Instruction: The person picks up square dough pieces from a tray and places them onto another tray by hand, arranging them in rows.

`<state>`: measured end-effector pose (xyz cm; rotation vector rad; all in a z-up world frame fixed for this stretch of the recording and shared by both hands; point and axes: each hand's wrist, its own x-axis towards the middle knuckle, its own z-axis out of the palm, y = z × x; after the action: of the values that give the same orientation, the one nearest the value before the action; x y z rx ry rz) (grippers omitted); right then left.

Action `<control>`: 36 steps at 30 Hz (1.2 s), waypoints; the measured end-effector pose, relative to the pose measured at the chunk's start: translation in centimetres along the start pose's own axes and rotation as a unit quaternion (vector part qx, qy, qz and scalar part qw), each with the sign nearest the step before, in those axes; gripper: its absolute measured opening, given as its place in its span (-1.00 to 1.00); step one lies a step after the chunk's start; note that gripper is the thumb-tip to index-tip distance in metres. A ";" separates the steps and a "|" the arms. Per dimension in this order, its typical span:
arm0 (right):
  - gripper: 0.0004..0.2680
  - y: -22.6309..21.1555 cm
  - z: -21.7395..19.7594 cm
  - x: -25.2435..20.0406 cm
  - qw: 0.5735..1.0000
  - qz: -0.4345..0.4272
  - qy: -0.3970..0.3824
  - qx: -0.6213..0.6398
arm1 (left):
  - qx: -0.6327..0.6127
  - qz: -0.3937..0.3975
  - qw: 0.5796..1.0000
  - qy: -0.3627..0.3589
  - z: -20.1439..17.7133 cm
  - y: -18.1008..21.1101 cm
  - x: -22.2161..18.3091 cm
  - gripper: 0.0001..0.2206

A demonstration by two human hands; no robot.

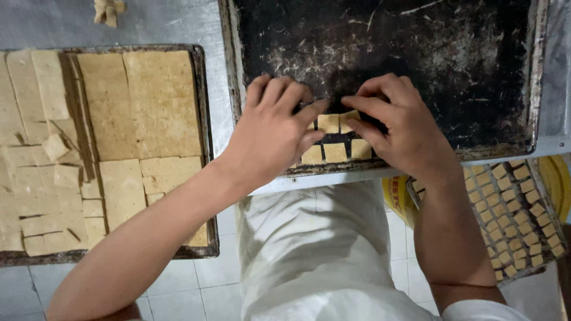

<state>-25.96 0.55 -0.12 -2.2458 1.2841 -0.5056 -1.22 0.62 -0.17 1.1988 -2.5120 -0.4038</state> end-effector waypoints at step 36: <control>-0.81 -10.2 5.0 3.1 0.999 0.045 -0.026 -0.014 | 0.014 -0.167 0.982 0.088 -9.8 -7.1 -13.1 -0.68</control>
<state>-14.71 3.45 2.07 -2.1976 1.3656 -0.3978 15.42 5.51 3.79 1.5993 -2.1769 -0.3267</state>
